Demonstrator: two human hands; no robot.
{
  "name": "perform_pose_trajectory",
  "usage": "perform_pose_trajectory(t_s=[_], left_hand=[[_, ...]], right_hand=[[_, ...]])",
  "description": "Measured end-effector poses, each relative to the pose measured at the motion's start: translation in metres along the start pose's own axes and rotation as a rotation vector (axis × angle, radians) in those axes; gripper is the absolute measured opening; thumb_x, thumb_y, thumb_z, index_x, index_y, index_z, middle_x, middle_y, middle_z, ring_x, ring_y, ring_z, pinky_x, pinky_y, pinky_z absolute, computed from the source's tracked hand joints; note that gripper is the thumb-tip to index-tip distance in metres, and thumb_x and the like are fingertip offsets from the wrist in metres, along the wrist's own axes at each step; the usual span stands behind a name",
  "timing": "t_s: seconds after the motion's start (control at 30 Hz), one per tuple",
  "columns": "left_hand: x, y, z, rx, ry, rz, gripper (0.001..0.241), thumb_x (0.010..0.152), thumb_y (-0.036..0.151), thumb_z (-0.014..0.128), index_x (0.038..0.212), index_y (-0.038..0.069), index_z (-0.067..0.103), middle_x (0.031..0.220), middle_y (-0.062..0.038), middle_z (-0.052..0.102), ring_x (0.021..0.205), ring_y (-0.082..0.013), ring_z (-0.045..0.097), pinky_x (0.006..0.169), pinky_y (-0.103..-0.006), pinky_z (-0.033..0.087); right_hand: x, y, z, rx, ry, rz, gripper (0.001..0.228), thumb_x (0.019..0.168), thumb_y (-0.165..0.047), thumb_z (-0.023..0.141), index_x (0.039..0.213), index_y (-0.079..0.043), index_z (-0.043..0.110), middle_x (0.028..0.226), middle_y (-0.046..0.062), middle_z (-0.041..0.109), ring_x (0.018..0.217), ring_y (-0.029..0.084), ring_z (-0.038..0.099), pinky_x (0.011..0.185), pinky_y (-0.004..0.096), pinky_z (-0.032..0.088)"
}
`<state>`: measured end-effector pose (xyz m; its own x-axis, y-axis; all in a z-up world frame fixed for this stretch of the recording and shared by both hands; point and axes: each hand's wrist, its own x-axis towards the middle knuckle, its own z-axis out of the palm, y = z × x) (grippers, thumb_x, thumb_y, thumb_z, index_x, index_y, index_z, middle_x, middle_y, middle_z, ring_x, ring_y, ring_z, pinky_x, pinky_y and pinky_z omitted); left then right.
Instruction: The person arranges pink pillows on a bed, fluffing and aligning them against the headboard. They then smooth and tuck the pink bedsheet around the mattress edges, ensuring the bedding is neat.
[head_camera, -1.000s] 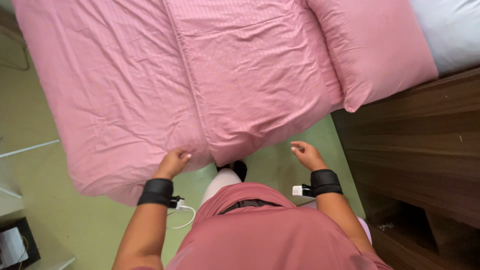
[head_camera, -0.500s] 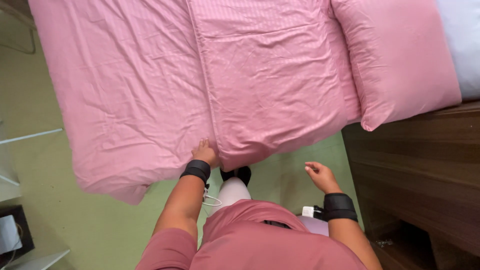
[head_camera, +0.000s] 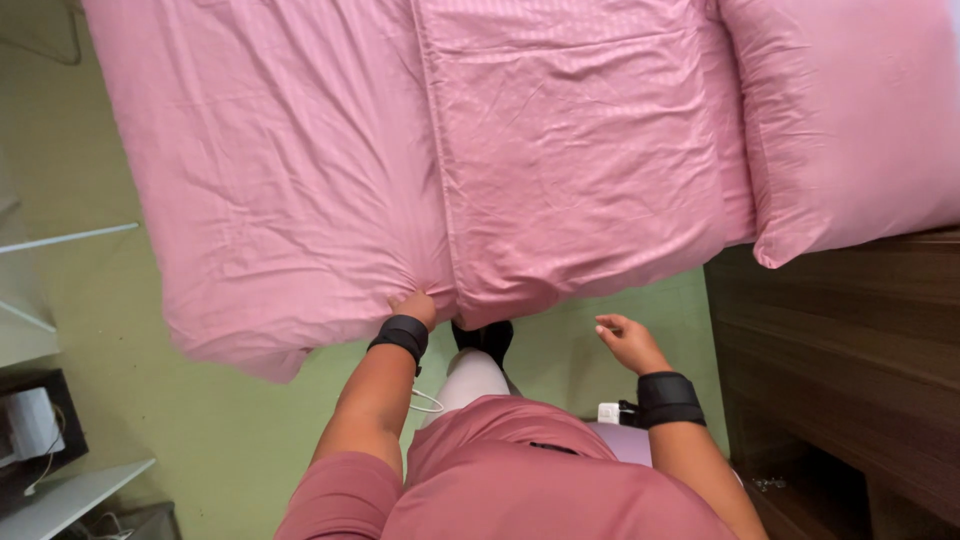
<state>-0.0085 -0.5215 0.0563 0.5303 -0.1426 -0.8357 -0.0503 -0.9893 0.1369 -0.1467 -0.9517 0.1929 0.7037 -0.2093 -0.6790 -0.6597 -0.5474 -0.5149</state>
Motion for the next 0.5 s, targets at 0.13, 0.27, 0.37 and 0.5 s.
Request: perform_pose_trajectory(t_s=[0.13, 0.27, 0.37, 0.5], left_hand=[[-0.003, -0.03, 0.031, -0.073, 0.022, 0.028, 0.046, 0.097, 0.019, 0.056, 0.142, 0.006, 0.061, 0.161, -0.017, 0.04, 0.149, -0.0318, 0.04, 0.119, -0.0652, 0.031], [0.022, -0.074, 0.076, -0.139, 0.058, 0.086, 0.046, 0.096, 0.018, 0.058, 0.138, 0.002, 0.064, 0.156, -0.026, 0.046, 0.144, -0.0396, 0.047, 0.116, -0.0613, 0.039], [0.004, -0.074, 0.082, -0.17, 0.045, 0.093, 0.046, 0.095, 0.018, 0.059, 0.136, -0.001, 0.065, 0.153, -0.03, 0.049, 0.141, -0.0434, 0.05, 0.115, -0.0592, 0.043], [-0.051, -0.034, -0.026, -0.028, 0.022, -0.027, 0.046, 0.088, 0.016, 0.063, 0.132, 0.008, 0.067, 0.174, -0.011, 0.011, 0.158, -0.029, 0.013, 0.118, -0.0637, 0.024]], right_hand=[[0.012, -0.014, 0.015, -0.017, -0.076, -0.06, 0.042, 0.094, -0.029, 0.07, 0.13, -0.008, 0.069, 0.12, 0.011, 0.075, 0.105, 0.021, 0.072, 0.091, 0.034, 0.057], [0.018, -0.019, 0.02, 0.061, -0.087, -0.077, 0.042, 0.092, -0.028, 0.07, 0.128, -0.007, 0.07, 0.117, 0.012, 0.078, 0.103, 0.022, 0.074, 0.089, 0.035, 0.058], [0.009, -0.012, 0.024, 0.01, -0.079, -0.05, 0.042, 0.093, -0.028, 0.069, 0.129, -0.007, 0.07, 0.116, 0.012, 0.078, 0.102, 0.023, 0.074, 0.089, 0.036, 0.058], [0.023, -0.022, 0.026, -0.056, -0.057, -0.01, 0.04, 0.093, -0.029, 0.07, 0.127, -0.007, 0.071, 0.116, 0.011, 0.078, 0.102, 0.023, 0.075, 0.089, 0.036, 0.058]])
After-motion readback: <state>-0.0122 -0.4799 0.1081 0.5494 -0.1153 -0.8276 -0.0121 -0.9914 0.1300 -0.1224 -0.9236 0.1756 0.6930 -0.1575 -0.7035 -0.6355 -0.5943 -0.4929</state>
